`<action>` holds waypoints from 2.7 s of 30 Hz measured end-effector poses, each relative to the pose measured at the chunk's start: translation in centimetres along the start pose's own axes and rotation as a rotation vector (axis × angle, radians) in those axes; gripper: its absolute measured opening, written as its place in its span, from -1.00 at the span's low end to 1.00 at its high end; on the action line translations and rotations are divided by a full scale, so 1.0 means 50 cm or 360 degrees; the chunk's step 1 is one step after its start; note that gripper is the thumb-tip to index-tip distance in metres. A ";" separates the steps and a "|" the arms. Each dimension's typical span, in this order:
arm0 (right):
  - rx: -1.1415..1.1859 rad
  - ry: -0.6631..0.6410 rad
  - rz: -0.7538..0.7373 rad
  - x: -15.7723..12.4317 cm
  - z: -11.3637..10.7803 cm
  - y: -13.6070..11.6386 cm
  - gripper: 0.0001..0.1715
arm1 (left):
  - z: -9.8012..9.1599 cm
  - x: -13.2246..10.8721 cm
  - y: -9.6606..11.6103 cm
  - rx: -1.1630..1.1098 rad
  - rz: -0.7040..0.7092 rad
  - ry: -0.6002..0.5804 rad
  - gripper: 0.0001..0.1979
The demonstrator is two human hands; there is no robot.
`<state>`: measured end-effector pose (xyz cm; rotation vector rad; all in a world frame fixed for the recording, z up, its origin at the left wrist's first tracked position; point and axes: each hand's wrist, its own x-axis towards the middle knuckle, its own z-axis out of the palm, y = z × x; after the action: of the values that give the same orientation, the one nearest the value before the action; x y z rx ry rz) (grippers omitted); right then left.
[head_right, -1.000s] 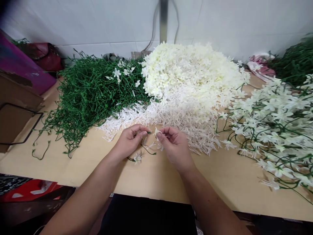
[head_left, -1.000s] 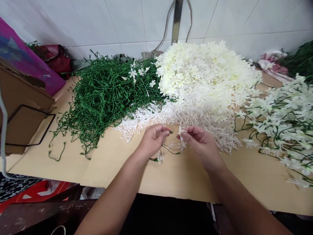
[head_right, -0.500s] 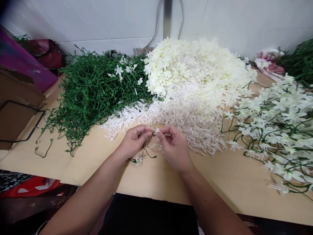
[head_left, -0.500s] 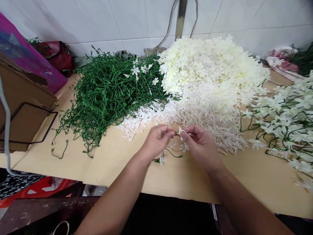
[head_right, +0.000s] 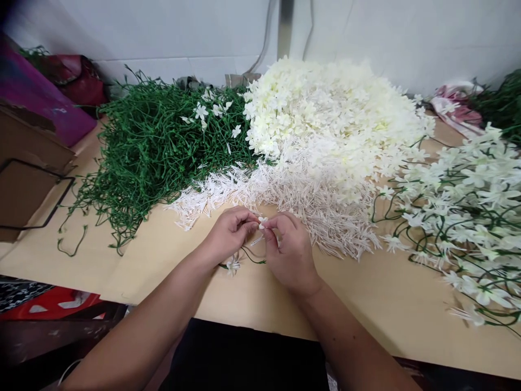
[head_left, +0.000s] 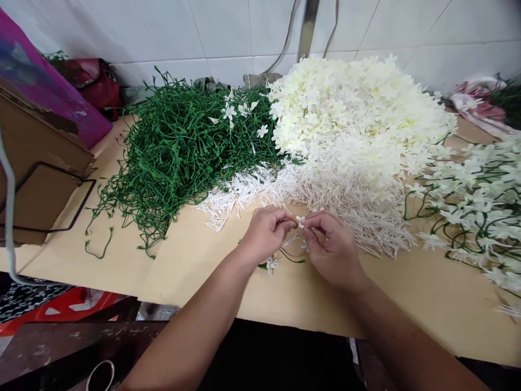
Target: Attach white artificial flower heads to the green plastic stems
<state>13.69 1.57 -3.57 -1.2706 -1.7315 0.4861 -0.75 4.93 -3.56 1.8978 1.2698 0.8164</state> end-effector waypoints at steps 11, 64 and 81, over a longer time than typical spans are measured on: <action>0.0421 0.0057 0.0326 -0.020 0.021 0.015 -0.96 | 0.008 -0.003 -0.003 0.0024 -0.0113 0.0001 -0.85; 0.1092 -0.0566 0.1234 0.043 -0.023 0.020 -0.71 | 0.003 0.004 -0.006 -0.0067 0.0132 -0.0164 -0.82; 0.1288 -0.0478 0.1185 0.045 -0.025 0.022 -0.71 | -0.007 0.004 -0.010 -0.0106 0.0148 -0.0272 -0.78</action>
<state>15.21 3.78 -2.75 -1.2063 -1.0024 1.6803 -1.22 5.33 -3.77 1.9402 1.0456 0.7177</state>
